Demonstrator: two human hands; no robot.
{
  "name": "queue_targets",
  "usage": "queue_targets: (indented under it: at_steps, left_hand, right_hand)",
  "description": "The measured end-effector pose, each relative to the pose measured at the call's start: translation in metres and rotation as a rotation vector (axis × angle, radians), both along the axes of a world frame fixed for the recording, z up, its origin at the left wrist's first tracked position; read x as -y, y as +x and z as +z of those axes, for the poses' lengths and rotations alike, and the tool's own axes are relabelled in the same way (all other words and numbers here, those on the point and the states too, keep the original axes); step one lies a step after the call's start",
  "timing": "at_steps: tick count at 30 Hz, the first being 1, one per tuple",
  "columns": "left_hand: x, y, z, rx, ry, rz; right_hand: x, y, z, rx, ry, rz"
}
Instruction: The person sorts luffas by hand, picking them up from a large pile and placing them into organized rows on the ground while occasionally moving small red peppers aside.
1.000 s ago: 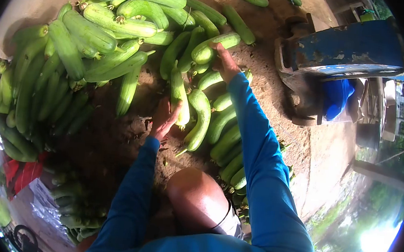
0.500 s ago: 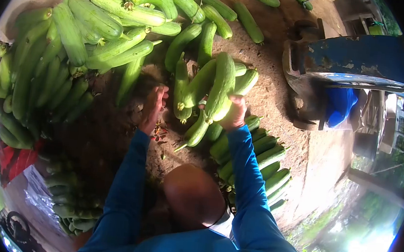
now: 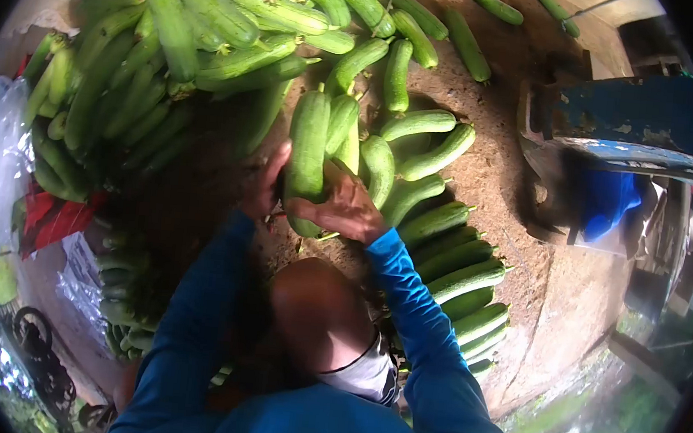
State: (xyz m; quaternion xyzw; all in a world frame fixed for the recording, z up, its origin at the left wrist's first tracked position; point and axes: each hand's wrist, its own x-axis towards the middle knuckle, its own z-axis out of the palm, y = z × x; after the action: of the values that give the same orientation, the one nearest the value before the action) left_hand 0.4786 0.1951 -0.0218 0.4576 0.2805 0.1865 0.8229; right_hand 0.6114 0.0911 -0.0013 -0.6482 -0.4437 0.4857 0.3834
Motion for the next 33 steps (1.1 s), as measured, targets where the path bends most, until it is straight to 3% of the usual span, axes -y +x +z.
queue_targets:
  at_steps: [2,3,5,7,11,14,16,17,19,20,22,24,25,27,28,29,31,33]
  left_hand:
    - [-0.015,-0.042,0.012,0.001,-0.041,0.058]
    - [-0.026,-0.069,-0.004,-0.082,0.067,0.095]
    - [-0.038,-0.106,0.023,-0.199,0.197,0.199]
    - [-0.041,-0.122,0.096,-0.086,-0.302,0.222]
    - [-0.035,-0.184,0.159,0.03,-0.226,0.446]
    - [-0.04,-0.263,0.156,0.148,-0.078,0.566]
    - [-0.021,-0.325,0.107,-0.303,1.574,0.793]
    - [-0.001,-0.343,0.108,-0.311,1.431,0.781]
    - [0.022,-0.37,0.069,-0.11,1.093,0.907]
    - [0.037,-0.381,0.065,-0.055,1.001,0.983]
    - [0.095,-0.398,0.078,-0.015,0.899,1.12]
    - [0.142,-0.409,0.109,0.561,-0.061,1.279]
    - [0.166,-0.42,0.109,0.576,-0.051,1.312]
    - [0.223,-0.443,0.106,0.525,-0.016,1.585]
    - [0.258,-0.455,0.107,0.714,-0.117,1.644]
    - [0.29,-0.468,0.087,0.372,0.422,1.803]
    - [0.364,-0.496,0.068,-0.917,1.184,1.9]
    - [0.44,-0.512,0.079,-1.128,1.145,1.872]
  right_hand:
    - [-0.028,-0.024,0.027,0.192,0.105,0.051]
    - [-0.043,-0.031,0.037,0.146,0.139,0.139]
    - [-0.068,-0.057,0.056,0.09,0.208,0.237]
    - [-0.086,-0.086,0.085,0.227,0.182,0.342]
    - [-0.113,-0.151,0.123,0.087,0.218,0.52]
    - [-0.125,-0.194,0.139,-0.197,0.237,0.833]
    - [-0.112,-0.224,0.152,-0.032,0.353,0.833]
    - [-0.112,-0.245,0.157,0.146,0.288,0.948]
    - [-0.085,-0.288,0.144,0.229,0.528,0.847]
    - [-0.077,-0.312,0.145,0.111,0.439,0.984]
    - [-0.053,-0.347,0.127,0.127,0.576,1.045]
    - [-0.033,-0.39,0.116,0.163,0.678,1.129]
    - [-0.019,-0.412,0.112,0.07,0.654,1.181]
    - [0.013,-0.455,0.118,-0.023,0.625,1.271]
    - [0.035,-0.476,0.127,0.043,0.642,1.422]
    - [0.057,-0.499,0.137,0.111,0.661,1.566]
    - [0.103,-0.543,0.153,0.096,0.644,1.843]
    - [0.15,-0.583,0.142,-0.037,0.911,2.05]
